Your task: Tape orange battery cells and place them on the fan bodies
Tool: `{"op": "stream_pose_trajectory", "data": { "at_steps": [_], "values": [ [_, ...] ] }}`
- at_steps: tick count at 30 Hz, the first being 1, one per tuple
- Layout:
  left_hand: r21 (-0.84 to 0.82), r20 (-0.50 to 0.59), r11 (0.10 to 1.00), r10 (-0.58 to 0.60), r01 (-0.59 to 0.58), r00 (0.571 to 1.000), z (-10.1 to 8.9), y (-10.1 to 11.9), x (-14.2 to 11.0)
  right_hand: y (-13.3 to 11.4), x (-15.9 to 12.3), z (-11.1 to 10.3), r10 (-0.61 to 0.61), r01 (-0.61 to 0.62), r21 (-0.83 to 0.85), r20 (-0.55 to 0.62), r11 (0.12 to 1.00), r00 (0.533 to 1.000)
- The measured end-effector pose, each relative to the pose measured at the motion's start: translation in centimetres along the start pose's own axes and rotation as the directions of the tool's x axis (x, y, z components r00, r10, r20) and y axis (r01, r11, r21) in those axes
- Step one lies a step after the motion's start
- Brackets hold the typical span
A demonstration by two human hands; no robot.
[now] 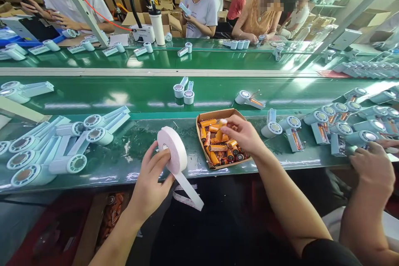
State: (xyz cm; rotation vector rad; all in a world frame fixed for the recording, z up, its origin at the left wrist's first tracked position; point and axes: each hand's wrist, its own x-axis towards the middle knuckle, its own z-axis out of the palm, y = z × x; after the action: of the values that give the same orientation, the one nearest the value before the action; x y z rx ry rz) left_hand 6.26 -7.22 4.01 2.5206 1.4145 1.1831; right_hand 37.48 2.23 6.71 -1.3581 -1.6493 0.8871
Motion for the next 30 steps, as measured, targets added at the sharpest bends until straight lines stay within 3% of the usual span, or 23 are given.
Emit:
{"op": "stream_pose_trajectory", "data": {
  "at_steps": [3,6,8,12,16,18,21,24,27,30],
  "values": [
    [0.029,0.015,0.998,0.050,-0.050,0.999,0.5,0.0,0.3,-0.5,-1.0,0.2,0.012,0.034,0.424,-0.105,0.905,0.994],
    [0.068,0.039,0.986,0.149,-0.151,0.988,1.1,0.3,0.8,-1.7,-2.1,1.1,0.069,0.007,0.634,-0.095,0.774,0.993],
    [0.106,0.072,0.979,0.167,-0.174,0.983,1.4,0.6,1.0,-2.4,-2.9,1.7,0.072,0.015,0.665,-0.103,0.747,0.992],
    [0.161,0.117,0.972,0.153,-0.171,0.981,1.7,1.3,1.0,-3.1,-4.4,2.6,0.021,0.119,0.608,-0.217,0.785,0.976],
    [0.193,0.136,0.955,0.202,-0.225,0.970,1.7,1.9,0.9,-3.1,-5.0,4.3,0.008,0.247,0.535,-0.429,0.808,0.903],
    [0.203,0.143,0.948,0.220,-0.246,0.965,1.6,2.0,1.0,-3.0,-5.2,5.3,0.009,0.258,0.519,-0.456,0.815,0.890],
    [0.215,0.144,0.938,0.246,-0.273,0.959,1.0,1.9,1.4,-2.6,-5.6,6.3,0.019,0.184,0.538,-0.350,0.823,0.937],
    [0.228,0.180,0.917,0.292,-0.328,0.940,-0.1,1.4,2.2,-2.3,-5.6,5.2,0.059,-0.003,0.554,-0.084,0.833,0.995],
    [0.196,0.243,0.902,0.335,-0.385,0.910,-1.3,0.7,3.5,-2.7,-4.6,2.4,0.054,-0.156,0.444,0.235,0.882,0.970],
    [0.123,0.286,0.895,0.383,-0.430,0.878,-2.1,0.3,5.0,-3.2,-3.7,0.5,0.069,-0.141,0.186,0.352,0.972,0.934]
  ]
}}
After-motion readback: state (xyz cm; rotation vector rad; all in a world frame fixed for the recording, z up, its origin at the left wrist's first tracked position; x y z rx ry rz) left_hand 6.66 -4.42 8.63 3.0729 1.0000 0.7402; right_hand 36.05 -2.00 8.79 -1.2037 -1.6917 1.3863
